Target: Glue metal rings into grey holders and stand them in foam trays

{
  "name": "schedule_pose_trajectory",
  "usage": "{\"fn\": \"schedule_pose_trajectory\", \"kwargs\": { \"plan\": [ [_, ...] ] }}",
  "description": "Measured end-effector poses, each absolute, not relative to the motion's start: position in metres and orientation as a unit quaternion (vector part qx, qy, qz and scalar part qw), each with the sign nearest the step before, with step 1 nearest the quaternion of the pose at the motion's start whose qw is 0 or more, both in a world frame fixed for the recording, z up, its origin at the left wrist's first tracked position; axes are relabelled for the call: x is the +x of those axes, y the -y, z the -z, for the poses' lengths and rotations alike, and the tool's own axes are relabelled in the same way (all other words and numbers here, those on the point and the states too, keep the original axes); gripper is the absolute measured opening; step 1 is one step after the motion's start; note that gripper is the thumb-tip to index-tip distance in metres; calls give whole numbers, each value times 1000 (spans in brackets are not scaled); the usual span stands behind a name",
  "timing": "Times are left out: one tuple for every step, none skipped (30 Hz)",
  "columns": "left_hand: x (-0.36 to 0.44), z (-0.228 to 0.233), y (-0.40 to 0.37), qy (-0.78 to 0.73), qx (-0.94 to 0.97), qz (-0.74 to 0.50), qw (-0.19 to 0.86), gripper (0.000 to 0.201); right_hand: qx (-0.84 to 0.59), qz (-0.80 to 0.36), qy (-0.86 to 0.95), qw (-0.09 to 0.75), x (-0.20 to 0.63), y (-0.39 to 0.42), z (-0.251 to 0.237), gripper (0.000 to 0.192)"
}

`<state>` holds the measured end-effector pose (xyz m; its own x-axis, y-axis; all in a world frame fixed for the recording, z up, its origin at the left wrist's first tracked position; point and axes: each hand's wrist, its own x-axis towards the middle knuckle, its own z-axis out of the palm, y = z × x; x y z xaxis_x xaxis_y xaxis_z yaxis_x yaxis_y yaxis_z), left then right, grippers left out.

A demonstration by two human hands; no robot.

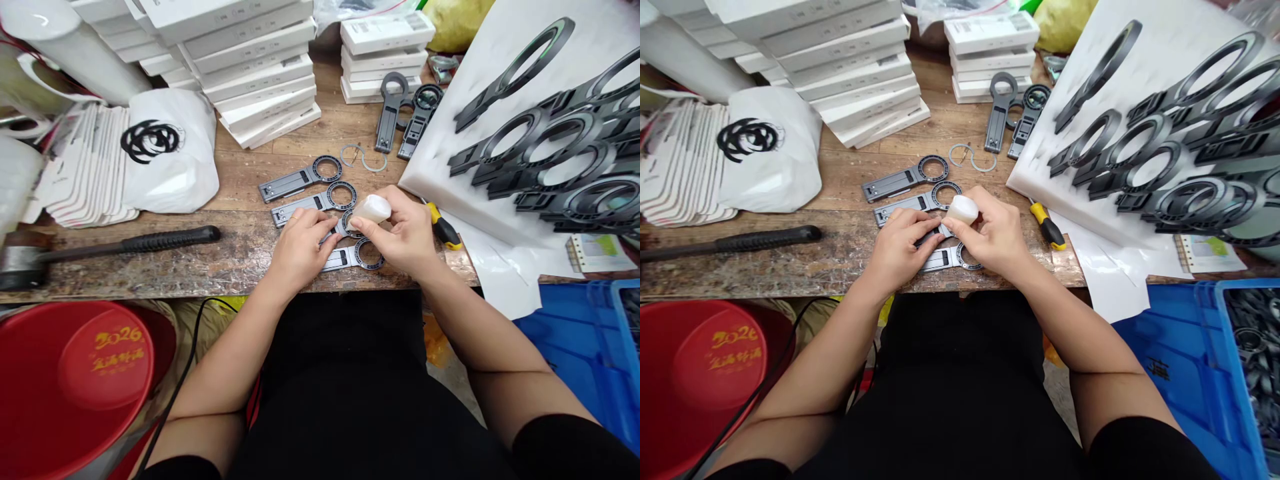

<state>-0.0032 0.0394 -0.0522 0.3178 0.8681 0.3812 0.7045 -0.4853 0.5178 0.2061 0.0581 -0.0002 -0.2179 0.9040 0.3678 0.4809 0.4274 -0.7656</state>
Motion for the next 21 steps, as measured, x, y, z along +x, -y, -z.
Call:
{"fn": "schedule_pose_trajectory", "kwargs": {
  "plan": [
    [-3, 52, -39, -494, 799, -315, 134, 27, -469, -256, 738, 412, 207, -57, 0, 34],
    [-3, 51, -40, -495, 798, -314, 138, 27, -469, -257, 739, 411, 208, -56, -1, 34],
    [-3, 51, -40, -496, 798, -313, 140, 27, -469, -259, 739, 408, 209, -55, -2, 33],
    [-4, 51, -40, -495, 798, -313, 141, 27, -469, -260, 740, 406, 210, -55, -2, 33],
    [-4, 52, -40, -494, 799, -313, 140, 27, -470, -262, 740, 404, 210, -54, -2, 34],
    [-4, 52, -40, -492, 800, -314, 138, 27, -470, -265, 739, 403, 210, -54, -3, 35],
    [-4, 52, -40, -490, 801, -315, 136, 27, -471, -268, 738, 403, 210, -53, -2, 37],
    [-3, 52, -39, -489, 803, -314, 135, 28, -473, -273, 733, 406, 211, -53, -2, 38],
    [-3, 51, -39, -487, 805, -311, 135, 28, -474, -285, 722, 414, 211, -53, -2, 40],
    [-3, 49, -38, -487, 806, -306, 137, 28, -475, -302, 707, 428, 212, -54, -1, 41],
    [-4, 46, -37, -488, 808, -298, 141, 28, -476, -325, 685, 446, 213, -56, 0, 42],
    [-4, 42, -38, -490, 809, -290, 145, 29, -475, -350, 658, 468, 214, -58, 1, 43],
    [-5, 36, -39, -493, 810, -283, 147, 30, -473, -376, 629, 489, 216, -62, 3, 43],
    [-6, 30, -41, -497, 809, -278, 145, 31, -469, -399, 603, 507, 218, -67, 4, 44],
    [-8, 24, -45, -505, 806, -274, 140, 33, -465, -418, 584, 517, 220, -72, 6, 44],
    [-10, 18, -51, -515, 803, -270, 132, 34, -461, -433, 573, 521, 221, -78, 7, 45],
    [-13, 13, -58, -525, 800, -261, 125, 35, -457, -445, 568, 520, 222, -85, 9, 46],
    [-15, 9, -65, -535, 798, -247, 122, 33, -454, -454, 567, 517, 221, -91, 11, 47],
    [-17, 7, -73, -542, 799, -229, 126, 32, -452, -460, 567, 513, 219, -96, 13, 48],
    [-18, 7, -80, -544, 802, -209, 134, 31, -450, -463, 568, 510, 216, -101, 14, 49],
    [-19, 9, -87, -542, 806, -193, 142, 30, -450, -464, 568, 509, 212, -105, 16, 50]
  ]
}}
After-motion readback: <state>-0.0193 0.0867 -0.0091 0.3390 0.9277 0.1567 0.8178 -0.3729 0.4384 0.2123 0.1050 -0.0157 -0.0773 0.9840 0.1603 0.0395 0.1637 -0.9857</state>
